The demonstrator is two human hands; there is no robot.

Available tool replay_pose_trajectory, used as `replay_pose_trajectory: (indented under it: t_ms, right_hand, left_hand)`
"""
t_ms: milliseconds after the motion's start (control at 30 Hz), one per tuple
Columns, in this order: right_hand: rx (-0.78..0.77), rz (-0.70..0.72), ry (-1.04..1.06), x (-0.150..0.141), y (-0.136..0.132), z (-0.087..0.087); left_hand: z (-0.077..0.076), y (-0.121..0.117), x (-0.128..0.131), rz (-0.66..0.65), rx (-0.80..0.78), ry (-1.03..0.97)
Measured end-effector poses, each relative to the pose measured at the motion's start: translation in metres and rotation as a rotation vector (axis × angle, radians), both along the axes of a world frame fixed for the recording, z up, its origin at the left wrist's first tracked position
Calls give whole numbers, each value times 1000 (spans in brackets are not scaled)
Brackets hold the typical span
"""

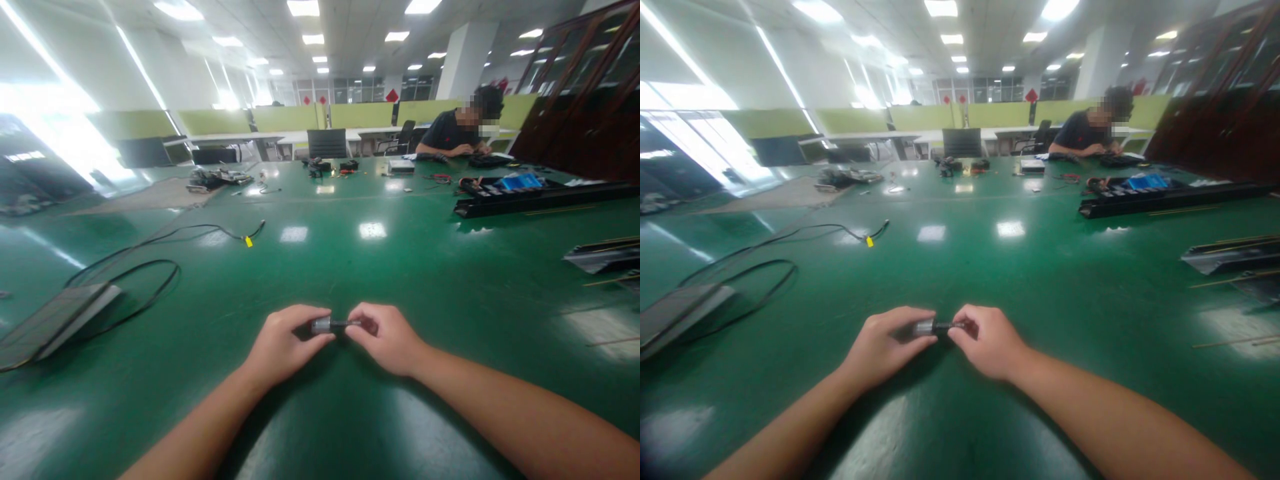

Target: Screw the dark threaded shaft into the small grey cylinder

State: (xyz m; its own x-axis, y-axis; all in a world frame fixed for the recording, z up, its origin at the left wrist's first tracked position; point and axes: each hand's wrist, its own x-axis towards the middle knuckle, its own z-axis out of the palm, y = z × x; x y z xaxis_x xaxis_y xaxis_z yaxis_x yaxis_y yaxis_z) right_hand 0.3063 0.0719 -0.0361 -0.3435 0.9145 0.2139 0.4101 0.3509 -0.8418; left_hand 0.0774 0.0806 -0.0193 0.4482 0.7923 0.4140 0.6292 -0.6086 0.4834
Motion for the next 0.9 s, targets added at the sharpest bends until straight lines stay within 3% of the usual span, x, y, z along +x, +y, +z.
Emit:
replay_pose_trajectory:
  t_ms: [900]
  right_hand:
    - [-19, -42, 50, 1, 3, -3]
  left_hand:
    - [2, 3, -5, 14, 30, -3]
